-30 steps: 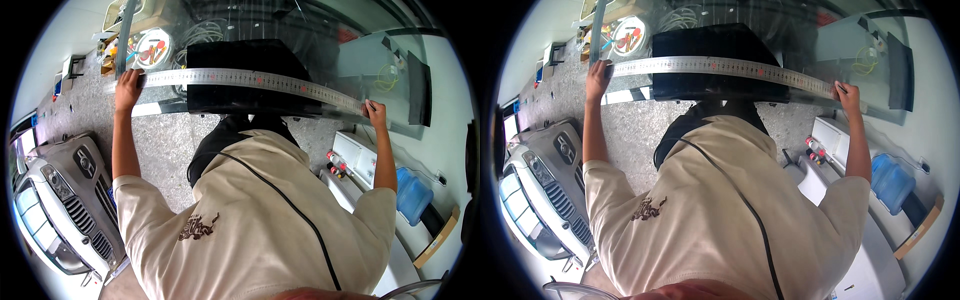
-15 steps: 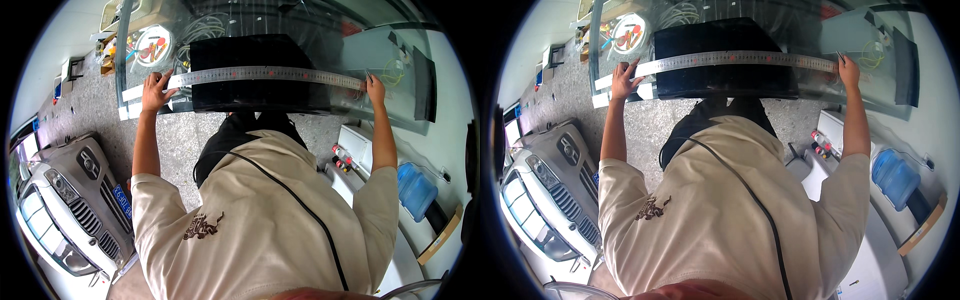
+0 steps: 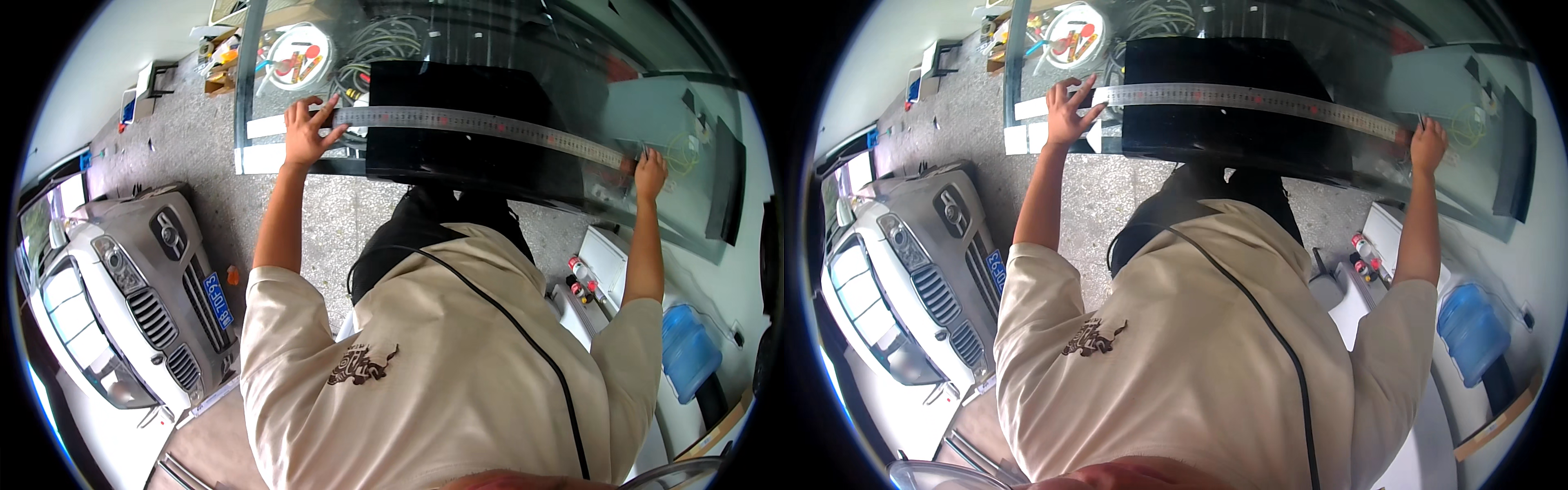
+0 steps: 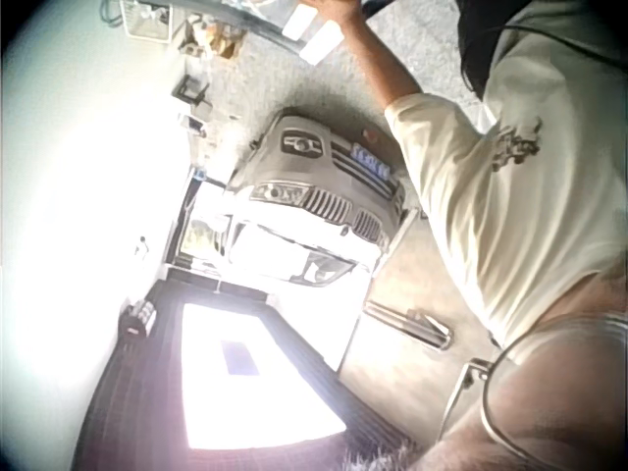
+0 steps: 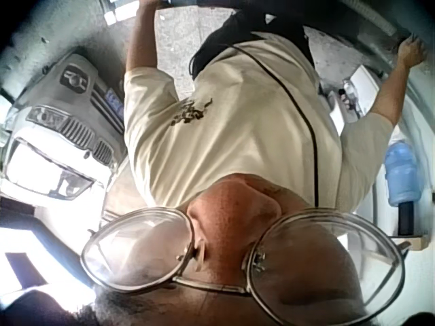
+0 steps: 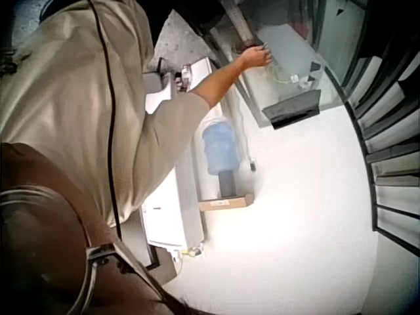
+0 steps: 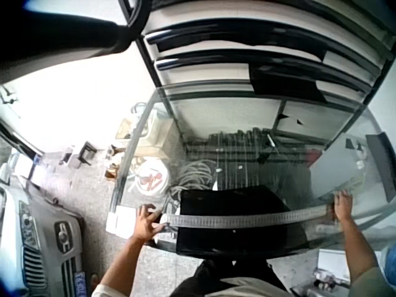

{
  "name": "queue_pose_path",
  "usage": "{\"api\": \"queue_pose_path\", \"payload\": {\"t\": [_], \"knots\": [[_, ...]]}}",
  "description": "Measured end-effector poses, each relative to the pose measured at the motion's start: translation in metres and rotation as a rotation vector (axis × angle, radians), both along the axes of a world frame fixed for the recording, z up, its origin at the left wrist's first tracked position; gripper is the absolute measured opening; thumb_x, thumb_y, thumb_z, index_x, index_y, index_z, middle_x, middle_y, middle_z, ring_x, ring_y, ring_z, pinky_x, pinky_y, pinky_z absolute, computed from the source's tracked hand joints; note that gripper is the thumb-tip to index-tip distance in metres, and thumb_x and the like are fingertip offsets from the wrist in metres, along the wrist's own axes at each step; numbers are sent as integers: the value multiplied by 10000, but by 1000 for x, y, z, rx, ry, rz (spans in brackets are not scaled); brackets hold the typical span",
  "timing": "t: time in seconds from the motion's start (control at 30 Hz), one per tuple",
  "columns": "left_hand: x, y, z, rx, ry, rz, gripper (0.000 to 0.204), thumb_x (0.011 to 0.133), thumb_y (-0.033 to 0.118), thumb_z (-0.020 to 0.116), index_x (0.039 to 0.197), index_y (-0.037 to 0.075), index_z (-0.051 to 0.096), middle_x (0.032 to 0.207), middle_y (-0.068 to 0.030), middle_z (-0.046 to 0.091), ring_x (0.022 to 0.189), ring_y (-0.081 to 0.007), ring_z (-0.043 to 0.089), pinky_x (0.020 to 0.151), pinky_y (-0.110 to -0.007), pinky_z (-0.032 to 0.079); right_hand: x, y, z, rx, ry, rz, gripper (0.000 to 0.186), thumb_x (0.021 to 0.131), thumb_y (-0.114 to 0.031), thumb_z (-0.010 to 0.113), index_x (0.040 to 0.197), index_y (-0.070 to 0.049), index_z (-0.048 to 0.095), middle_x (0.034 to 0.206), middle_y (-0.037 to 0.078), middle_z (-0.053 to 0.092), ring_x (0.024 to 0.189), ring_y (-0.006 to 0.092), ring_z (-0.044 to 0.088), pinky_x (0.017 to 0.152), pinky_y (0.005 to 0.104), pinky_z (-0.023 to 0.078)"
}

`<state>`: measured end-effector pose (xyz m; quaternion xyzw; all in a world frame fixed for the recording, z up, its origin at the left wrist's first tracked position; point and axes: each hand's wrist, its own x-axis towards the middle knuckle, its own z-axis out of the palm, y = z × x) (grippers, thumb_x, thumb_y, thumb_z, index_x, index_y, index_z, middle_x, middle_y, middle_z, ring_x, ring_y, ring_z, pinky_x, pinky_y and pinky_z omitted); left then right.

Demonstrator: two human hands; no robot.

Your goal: The person measures and cuts a piece of black window tint film on a glass table using a ruler and a utility knife. They then apply the cut film to the side window of a white car, smoothing it out and trimming the edges.

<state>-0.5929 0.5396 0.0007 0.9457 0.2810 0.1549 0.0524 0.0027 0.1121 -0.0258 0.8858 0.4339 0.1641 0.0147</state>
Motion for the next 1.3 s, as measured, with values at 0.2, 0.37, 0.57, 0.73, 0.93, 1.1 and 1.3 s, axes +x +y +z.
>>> {"api": "queue_pose_path", "payload": {"t": [0.2,0.37,0.57,0.73,0.93,1.1,1.3], "knots": [[-3,0,2,-50,-50,40,554,709,435,736,1201,211,616,1046,-67,529,988,-278,490,886,-415,375,-103,29,23,192,440,52,339,803,-150,649,1137,-182,611,1125,42,583,1045,234,586,796,377,492],[-19,24,17,-188,24,-103,534,663,244,737,1173,142,618,1189,-94,541,1056,-293,508,901,-395,397,-138,33,19,211,247,100,434,748,-260,739,1164,-202,626,1183,12,578,1086,218,579,830,341,504],[-24,30,6,-189,-61,-116,406,655,207,749,1048,137,675,1135,-56,556,1006,-275,501,885,-385,392,-123,29,7,258,237,127,444,751,-223,740,1179,-195,624,1197,39,574,1067,234,581,849,339,496],[-21,29,3,-207,-83,-75,379,620,191,771,985,145,679,987,-31,552,926,-254,497,843,-378,393,-125,18,9,215,271,67,425,778,-165,706,1193,-176,620,1202,52,571,1072,236,574,868,329,478],[-25,30,1,-200,-97,-32,389,606,203,784,976,144,677,945,-26,541,904,-241,490,831,-370,394,-123,25,11,181,256,150,419,802,-115,679,1214,-158,612,1206,58,568,1097,228,556,885,322,459],[-26,32,-1,-183,-95,-37,387,619,215,777,984,141,672,949,-28,535,903,-241,490,842,-372,380,-123,23,11,174,257,136,415,811,-110,673,1219,-157,613,1207,56,569,1092,221,557,880,310,456],[-26,31,-1,-200,-106,-22,380,616,217,776,974,139,674,948,-26,536,907,-237,491,855,-371,367,-117,17,8,164,274,147,423,814,-114,670,1230,-161,607,1214,55,562,1092,220,555,883,311,455]]}}
